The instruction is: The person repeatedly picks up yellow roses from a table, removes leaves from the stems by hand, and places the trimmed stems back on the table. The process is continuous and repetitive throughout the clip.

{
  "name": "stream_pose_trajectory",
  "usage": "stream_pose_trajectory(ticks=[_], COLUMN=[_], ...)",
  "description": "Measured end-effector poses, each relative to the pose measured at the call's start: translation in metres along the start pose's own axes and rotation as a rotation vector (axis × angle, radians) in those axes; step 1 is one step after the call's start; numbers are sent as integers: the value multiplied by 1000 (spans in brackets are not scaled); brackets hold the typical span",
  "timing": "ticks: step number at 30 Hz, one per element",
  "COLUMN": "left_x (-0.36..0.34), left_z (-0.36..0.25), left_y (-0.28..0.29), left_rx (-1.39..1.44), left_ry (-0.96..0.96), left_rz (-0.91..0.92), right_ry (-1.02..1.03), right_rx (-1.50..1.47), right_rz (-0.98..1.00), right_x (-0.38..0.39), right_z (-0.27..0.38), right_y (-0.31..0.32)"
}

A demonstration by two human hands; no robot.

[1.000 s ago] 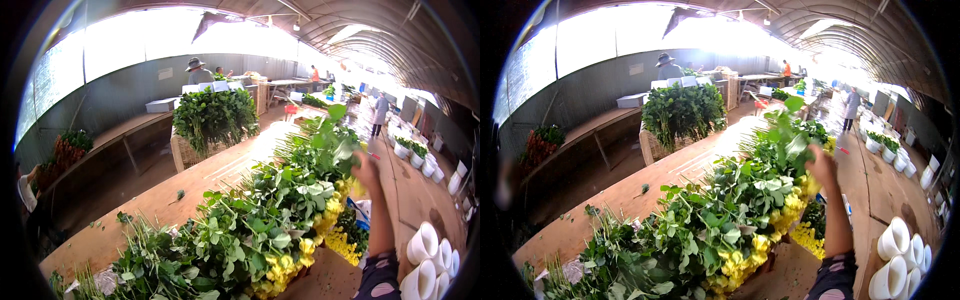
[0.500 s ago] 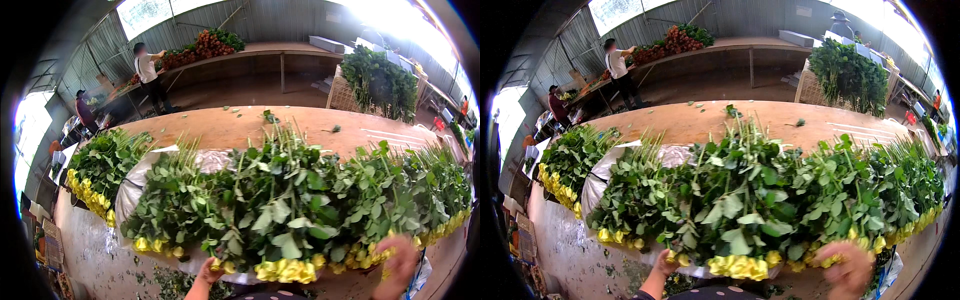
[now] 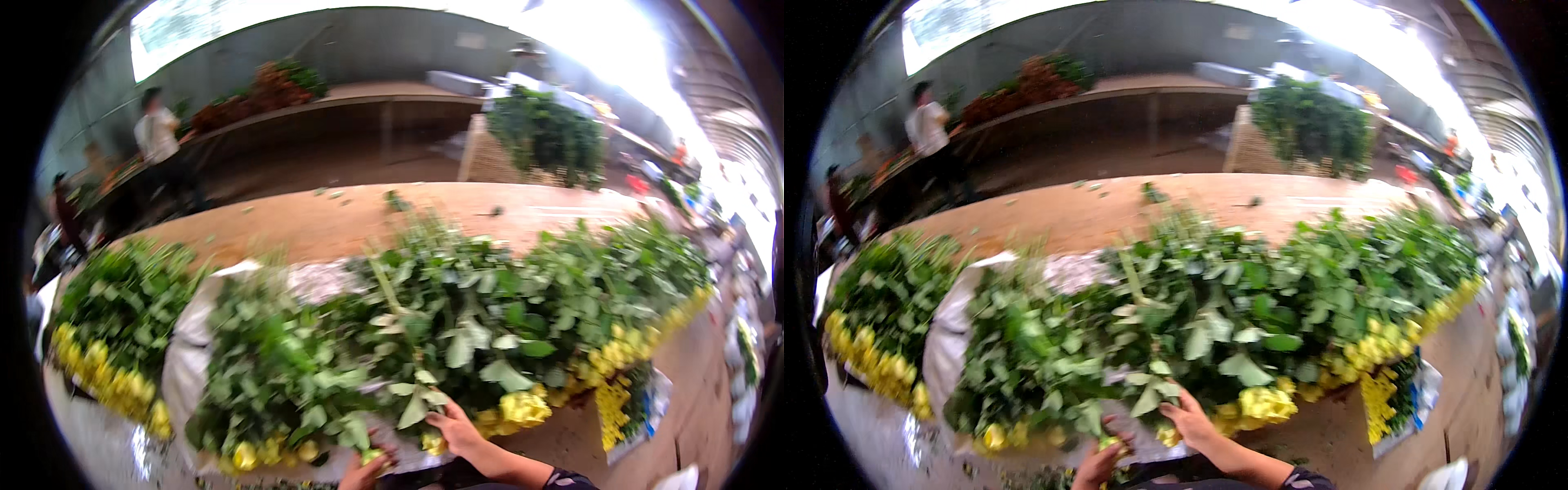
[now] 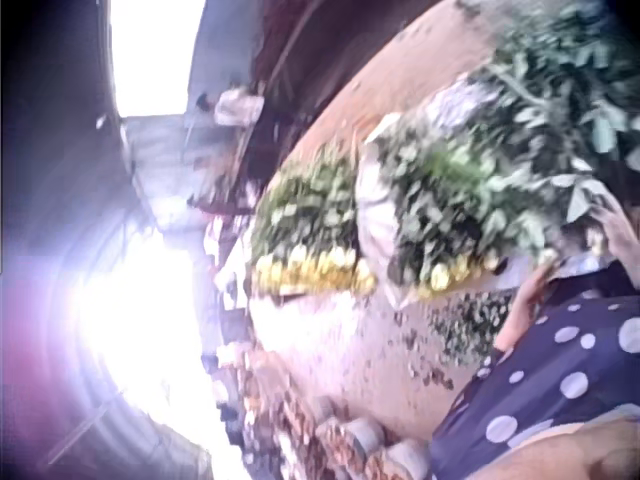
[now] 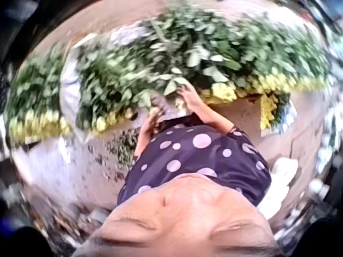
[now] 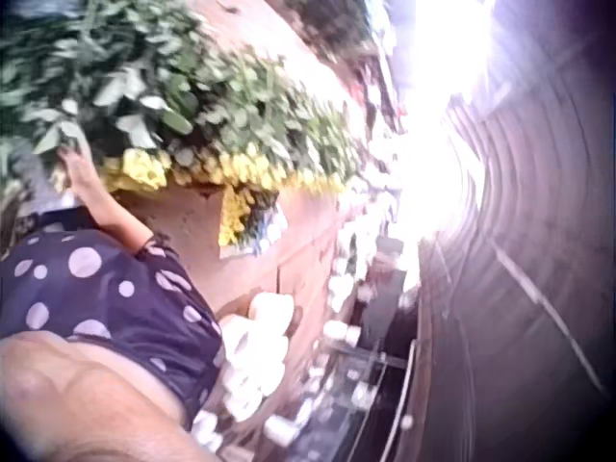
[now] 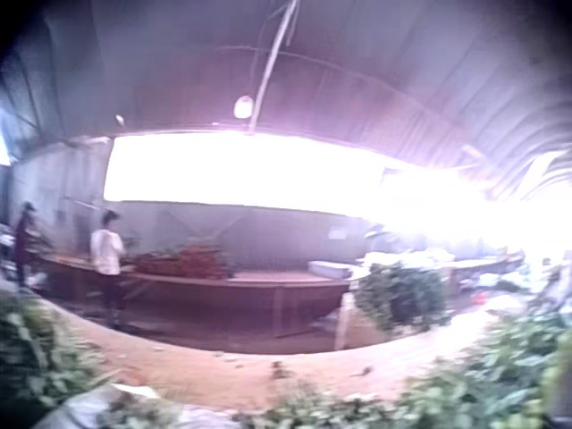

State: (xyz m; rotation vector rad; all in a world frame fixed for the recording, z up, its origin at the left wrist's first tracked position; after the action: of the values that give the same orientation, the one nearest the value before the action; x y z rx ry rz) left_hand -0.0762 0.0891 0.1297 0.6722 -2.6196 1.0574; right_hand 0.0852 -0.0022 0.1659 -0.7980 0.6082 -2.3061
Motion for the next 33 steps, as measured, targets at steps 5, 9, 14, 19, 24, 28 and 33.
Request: stream_pose_trajectory(ticks=[5, 9, 14, 19, 24, 28, 33], left_x=[15, 3, -23, -76, -116, -168, -219], left_z=[1, -15, -6, -15, -25, 7, 91], left_y=[2, -50, -119, -242, -390, -475, -527], left_rx=[-279, -506, -602, -334, -549, -782, -973], left_ry=[287, 318, 176, 90, -24, -162, 229], left_rz=[-372, -403, -340, 152, 597, 606, 615], right_ry=[565, 727, 883, 927, 228, 801, 532], right_rx=[426, 674, 975, 1551, 1999, 1389, 1662], right_rz=[9, -335, -695, -885, -1048, -532, 155], right_x=[41, 87, 126, 130, 108, 78, 39], right_z=[146, 275, 422, 545, 563, 549, 463], right_y=[15, 90, 202, 324, 407, 302, 198])
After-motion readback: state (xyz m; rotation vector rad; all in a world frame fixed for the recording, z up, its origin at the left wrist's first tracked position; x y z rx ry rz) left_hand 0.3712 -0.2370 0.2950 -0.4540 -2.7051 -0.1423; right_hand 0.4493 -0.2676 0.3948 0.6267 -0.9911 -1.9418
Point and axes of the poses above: each hand's wrist, its own x-axis away from the middle knuckle, its own y-axis out of the back of the hand, z = x × y, the point moved 5 cm from there along -x, towards the middle knuckle, and after that the axes turned 5 degrees about -x, right-handed, at the moved point
